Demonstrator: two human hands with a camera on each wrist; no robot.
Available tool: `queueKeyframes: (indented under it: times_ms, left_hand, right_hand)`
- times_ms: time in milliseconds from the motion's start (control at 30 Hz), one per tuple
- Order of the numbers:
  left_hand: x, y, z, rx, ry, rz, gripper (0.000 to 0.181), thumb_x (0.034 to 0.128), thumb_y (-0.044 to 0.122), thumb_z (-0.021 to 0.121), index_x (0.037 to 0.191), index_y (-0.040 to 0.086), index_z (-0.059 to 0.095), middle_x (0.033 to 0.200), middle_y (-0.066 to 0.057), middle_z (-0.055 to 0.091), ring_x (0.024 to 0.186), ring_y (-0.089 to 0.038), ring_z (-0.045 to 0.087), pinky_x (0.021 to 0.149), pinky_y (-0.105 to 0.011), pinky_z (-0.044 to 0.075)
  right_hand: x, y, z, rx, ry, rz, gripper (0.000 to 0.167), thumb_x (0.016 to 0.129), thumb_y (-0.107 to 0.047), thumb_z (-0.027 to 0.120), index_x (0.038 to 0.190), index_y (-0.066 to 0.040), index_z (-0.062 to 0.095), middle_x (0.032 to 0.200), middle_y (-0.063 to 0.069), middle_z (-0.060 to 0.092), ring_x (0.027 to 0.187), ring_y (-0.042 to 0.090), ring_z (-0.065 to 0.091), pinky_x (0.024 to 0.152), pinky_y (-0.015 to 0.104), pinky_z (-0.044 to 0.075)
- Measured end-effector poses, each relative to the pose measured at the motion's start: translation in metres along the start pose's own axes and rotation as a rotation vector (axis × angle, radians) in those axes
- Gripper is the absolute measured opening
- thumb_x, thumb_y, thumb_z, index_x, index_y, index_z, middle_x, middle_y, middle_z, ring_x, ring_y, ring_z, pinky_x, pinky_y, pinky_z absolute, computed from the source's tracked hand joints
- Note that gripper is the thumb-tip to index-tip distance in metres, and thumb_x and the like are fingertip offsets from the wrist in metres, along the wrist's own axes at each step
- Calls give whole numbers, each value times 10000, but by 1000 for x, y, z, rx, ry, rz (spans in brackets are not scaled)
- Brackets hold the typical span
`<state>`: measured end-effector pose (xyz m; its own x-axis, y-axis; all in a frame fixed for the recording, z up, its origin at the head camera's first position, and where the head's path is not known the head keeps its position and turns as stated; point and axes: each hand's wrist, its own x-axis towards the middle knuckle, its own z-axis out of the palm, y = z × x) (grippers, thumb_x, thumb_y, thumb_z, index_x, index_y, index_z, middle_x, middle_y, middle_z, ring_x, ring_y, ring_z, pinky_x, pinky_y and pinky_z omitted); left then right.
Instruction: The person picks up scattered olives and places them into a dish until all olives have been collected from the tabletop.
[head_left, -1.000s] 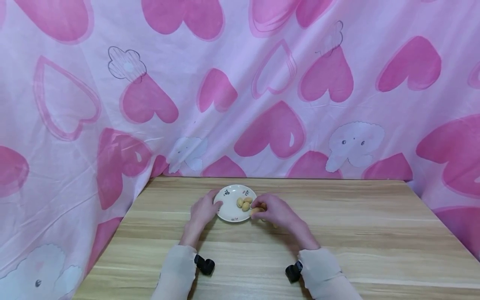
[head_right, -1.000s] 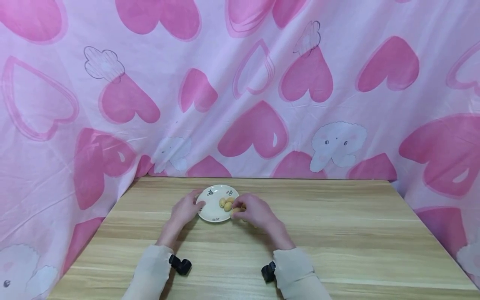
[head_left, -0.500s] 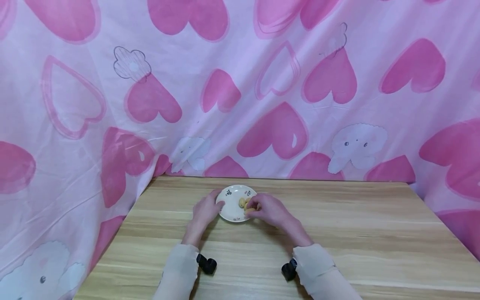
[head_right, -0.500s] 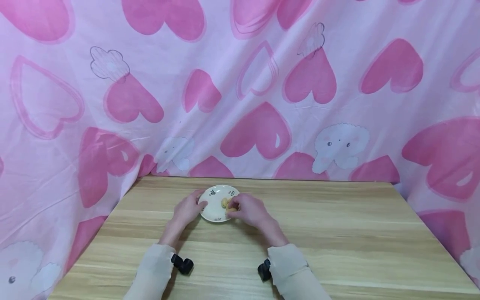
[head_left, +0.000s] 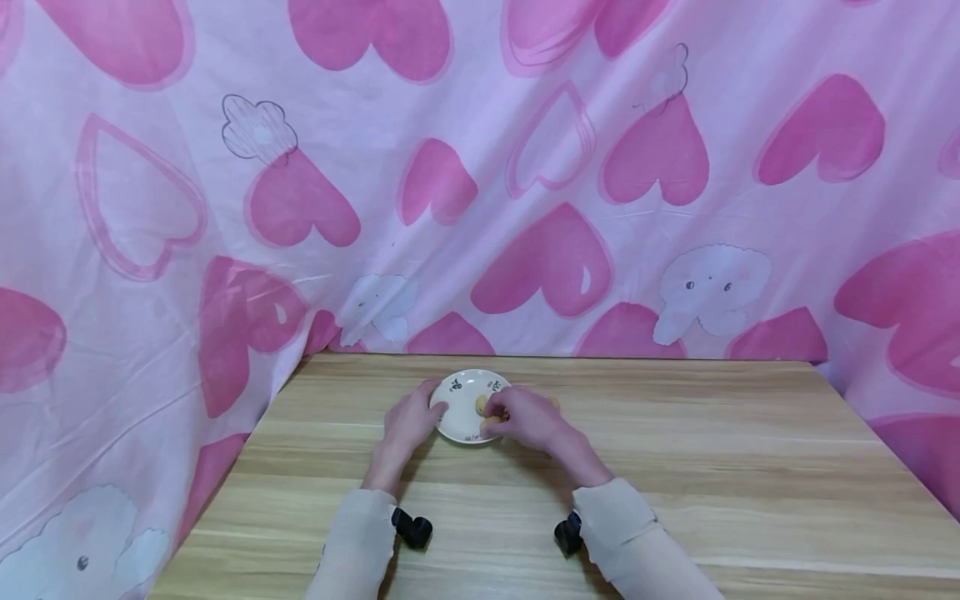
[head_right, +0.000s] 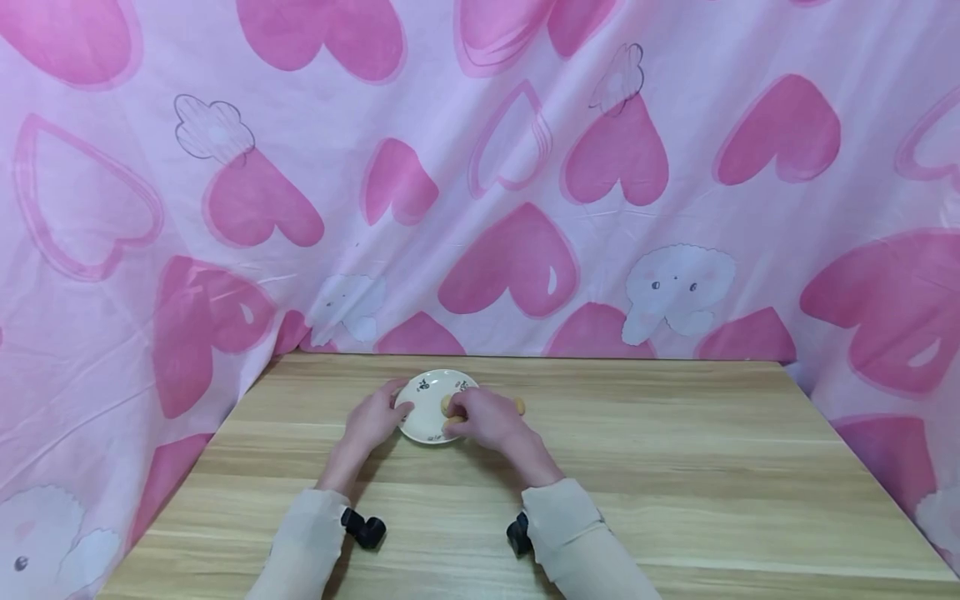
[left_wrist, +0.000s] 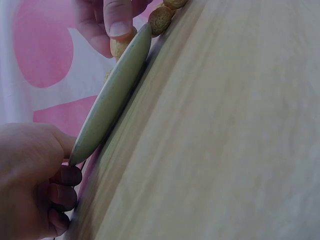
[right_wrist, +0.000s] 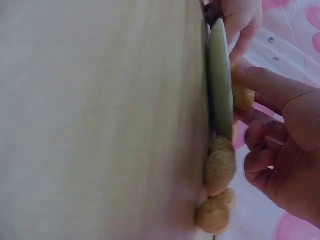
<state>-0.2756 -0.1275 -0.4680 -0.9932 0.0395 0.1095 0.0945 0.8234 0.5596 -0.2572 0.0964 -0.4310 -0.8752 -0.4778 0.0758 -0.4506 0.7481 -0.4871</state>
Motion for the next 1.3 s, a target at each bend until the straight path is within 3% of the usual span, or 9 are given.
queueKeyframes:
  times_ms: [300,533,800,1300]
  left_hand:
    - [-1,1,-2,-5,2,1,489,936,293,651,1407,200,556,1337,-119,650,1166,-391,638,923,-575,491]
    - [-2,3,-2,-9,0,2,490,940,291,644,1411,193,553,1346,-119,643,1180,-386,632,918,-572,492]
    - [-1,1,-1,-11,-2,2,494,936,286,648,1410,186,552,1355,-132,634,1181,-401,626,926,-580,487]
    - [0,2,-1,-5,-10,-8,495,943,302,642,1417,199,544,1350,-127,639,1177,-388,630,922,-560,491]
  right_hand:
    - [-2,-4,-2,-9,-18,-32,79,852,-154,760,926,-176,743,863,-92,695,873,79,613,804,313,516]
    - [-7,2,-7,-30,-3,-1,82,874,-195,734,954,-207,745,891,-105,679,855,68,603,792,306,511]
    - [-17,11,-17,39,11,57,87,910,-209,710,991,-190,734,876,-94,656,739,80,571,693,289,494]
    - [-29,38,-27,95,52,123,71,919,-240,698,981,-246,731,899,-130,664,859,69,596,833,343,513]
